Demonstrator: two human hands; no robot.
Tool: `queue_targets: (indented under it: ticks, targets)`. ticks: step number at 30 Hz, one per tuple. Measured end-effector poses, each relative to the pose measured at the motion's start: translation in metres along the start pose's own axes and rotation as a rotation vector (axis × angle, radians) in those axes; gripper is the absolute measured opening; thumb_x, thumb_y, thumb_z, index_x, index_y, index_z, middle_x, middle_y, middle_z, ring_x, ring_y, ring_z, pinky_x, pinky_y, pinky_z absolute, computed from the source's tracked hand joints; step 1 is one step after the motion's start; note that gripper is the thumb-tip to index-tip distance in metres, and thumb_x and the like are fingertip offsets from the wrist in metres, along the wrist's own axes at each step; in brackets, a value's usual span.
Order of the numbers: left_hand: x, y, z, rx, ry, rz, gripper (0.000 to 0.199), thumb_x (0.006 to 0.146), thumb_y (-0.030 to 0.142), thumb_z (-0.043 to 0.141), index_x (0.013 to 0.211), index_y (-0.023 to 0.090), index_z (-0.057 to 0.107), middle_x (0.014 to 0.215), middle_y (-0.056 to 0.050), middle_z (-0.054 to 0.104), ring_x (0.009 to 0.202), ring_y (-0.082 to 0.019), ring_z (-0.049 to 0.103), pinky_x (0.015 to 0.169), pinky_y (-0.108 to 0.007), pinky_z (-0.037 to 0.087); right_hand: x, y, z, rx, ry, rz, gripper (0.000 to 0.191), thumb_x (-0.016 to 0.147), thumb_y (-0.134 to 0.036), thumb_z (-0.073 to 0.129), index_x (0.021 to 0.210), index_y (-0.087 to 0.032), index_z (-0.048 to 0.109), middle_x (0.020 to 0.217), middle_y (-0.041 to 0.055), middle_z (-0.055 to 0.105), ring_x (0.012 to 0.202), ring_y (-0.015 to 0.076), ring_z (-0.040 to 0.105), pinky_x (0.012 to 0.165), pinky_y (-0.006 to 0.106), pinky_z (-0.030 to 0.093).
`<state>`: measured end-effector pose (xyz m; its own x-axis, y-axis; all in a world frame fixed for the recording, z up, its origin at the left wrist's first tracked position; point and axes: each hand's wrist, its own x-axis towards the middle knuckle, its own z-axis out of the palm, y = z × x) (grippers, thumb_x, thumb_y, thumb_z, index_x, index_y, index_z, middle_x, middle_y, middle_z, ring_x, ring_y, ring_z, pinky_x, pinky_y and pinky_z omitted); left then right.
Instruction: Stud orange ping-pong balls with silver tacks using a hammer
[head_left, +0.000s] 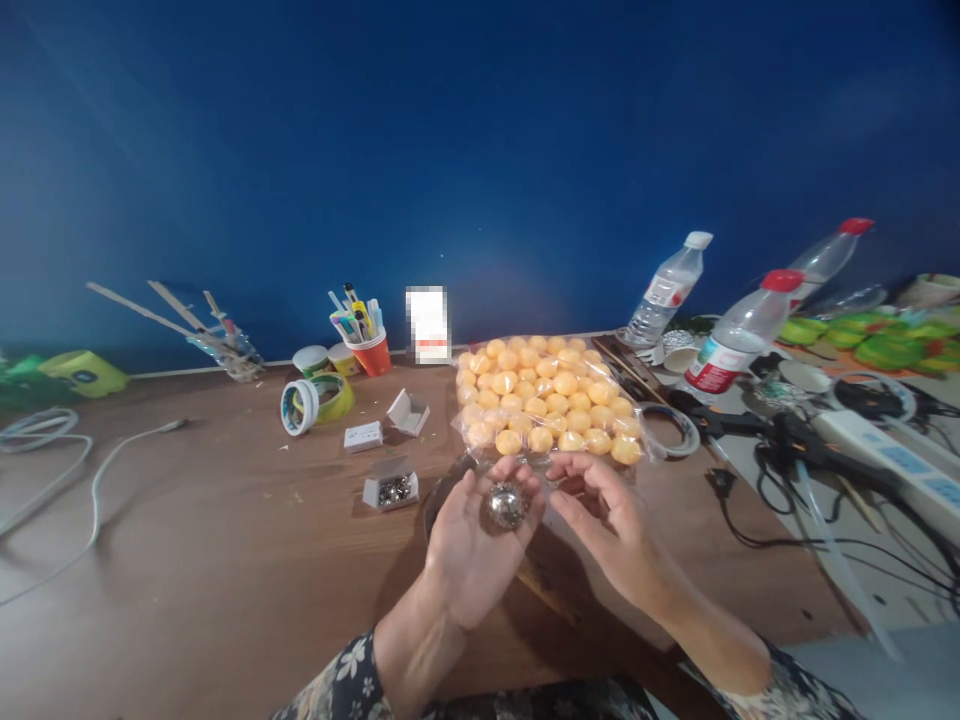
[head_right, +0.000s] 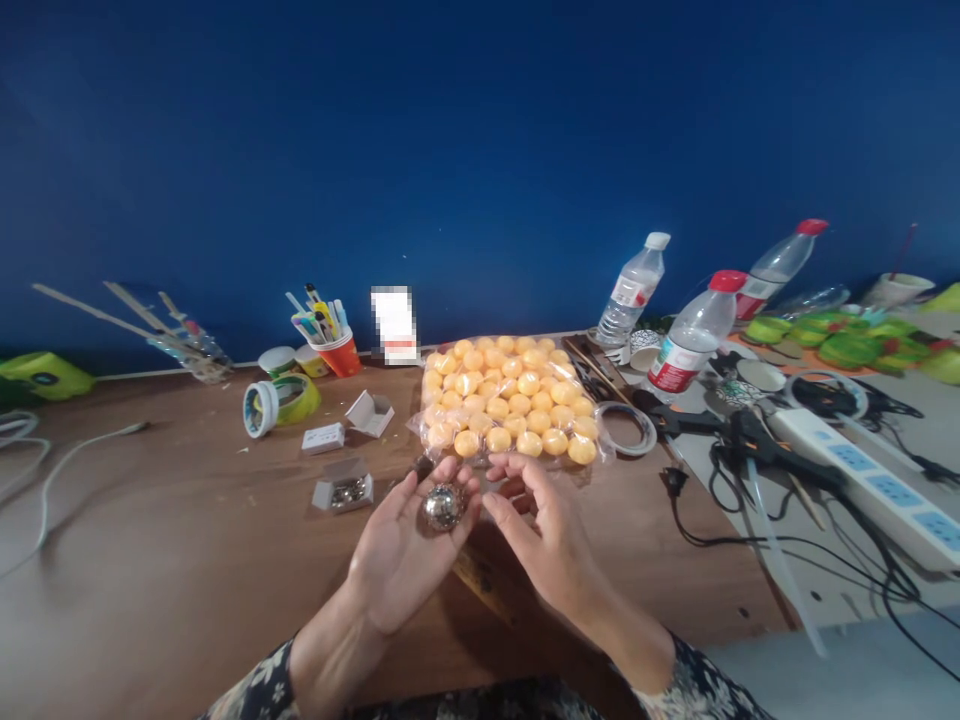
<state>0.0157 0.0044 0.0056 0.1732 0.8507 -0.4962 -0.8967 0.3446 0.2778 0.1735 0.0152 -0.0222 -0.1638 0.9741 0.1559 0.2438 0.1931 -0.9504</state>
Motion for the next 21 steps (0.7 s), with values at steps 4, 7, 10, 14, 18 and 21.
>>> queue_targets:
  ticks: [4,7,10,14,18,21]
  targets:
    - [0.000,0.001,0.001,0.015,0.038,0.057,0.025,0.095,0.022,0.046,0.099,0.005,0.064,0.106,-0.018,0.067,0.101,-0.025,0.067,0.084,-0.034,0.058,0.000,-0.004,0.001,-0.008,-0.020,-0.010,0.024,0.090,-0.036,0.055,0.111,-0.025,0.056,0.107,0.0049,0.064,0.090,0.0177,0.061,0.070,0.026,0.054]
    - [0.000,0.005,-0.001,0.016,0.065,0.018,0.025,0.094,0.028,0.050,0.085,0.009,0.064,0.086,-0.012,0.068,0.083,-0.020,0.070,0.066,-0.025,0.060,0.000,-0.003,0.001,-0.022,-0.010,0.006,0.024,0.089,-0.036,0.056,0.111,-0.025,0.056,0.102,0.0046,0.064,0.083,0.0166,0.061,0.067,0.025,0.053]
    - [0.000,0.009,-0.004,0.001,0.060,-0.048,0.027,0.094,0.025,0.048,0.072,0.012,0.058,0.067,-0.004,0.061,0.061,-0.013,0.066,0.053,-0.022,0.058,0.000,-0.002,0.001,-0.038,0.008,0.001,0.023,0.088,-0.036,0.057,0.106,-0.023,0.058,0.098,0.0051,0.064,0.080,0.0168,0.061,0.064,0.025,0.053]
    - [0.001,0.013,-0.006,-0.038,0.057,-0.132,0.028,0.094,0.025,0.045,0.069,0.014,0.054,0.064,-0.001,0.055,0.053,-0.011,0.059,0.042,-0.018,0.052,0.000,-0.001,0.000,-0.042,0.009,-0.011,0.021,0.088,-0.035,0.056,0.106,-0.023,0.058,0.095,0.0049,0.063,0.078,0.0169,0.061,0.064,0.025,0.053]
    - [0.001,0.013,-0.006,-0.014,0.055,-0.158,0.045,0.093,0.046,0.044,0.060,0.014,0.047,0.060,-0.002,0.052,0.046,-0.007,0.051,0.036,-0.012,0.041,0.000,-0.002,0.000,-0.049,0.012,-0.011,0.019,0.089,-0.034,0.056,0.104,-0.023,0.058,0.095,0.0052,0.062,0.078,0.0173,0.060,0.062,0.025,0.052]
    - [0.000,0.011,-0.004,-0.014,-0.002,-0.186,0.046,0.095,0.042,0.041,0.058,0.015,0.043,0.053,0.001,0.045,0.040,-0.005,0.042,0.033,-0.008,0.031,0.000,-0.001,0.000,-0.053,0.011,-0.027,0.018,0.089,-0.033,0.056,0.104,-0.023,0.058,0.095,0.0051,0.062,0.079,0.0175,0.060,0.060,0.024,0.052]
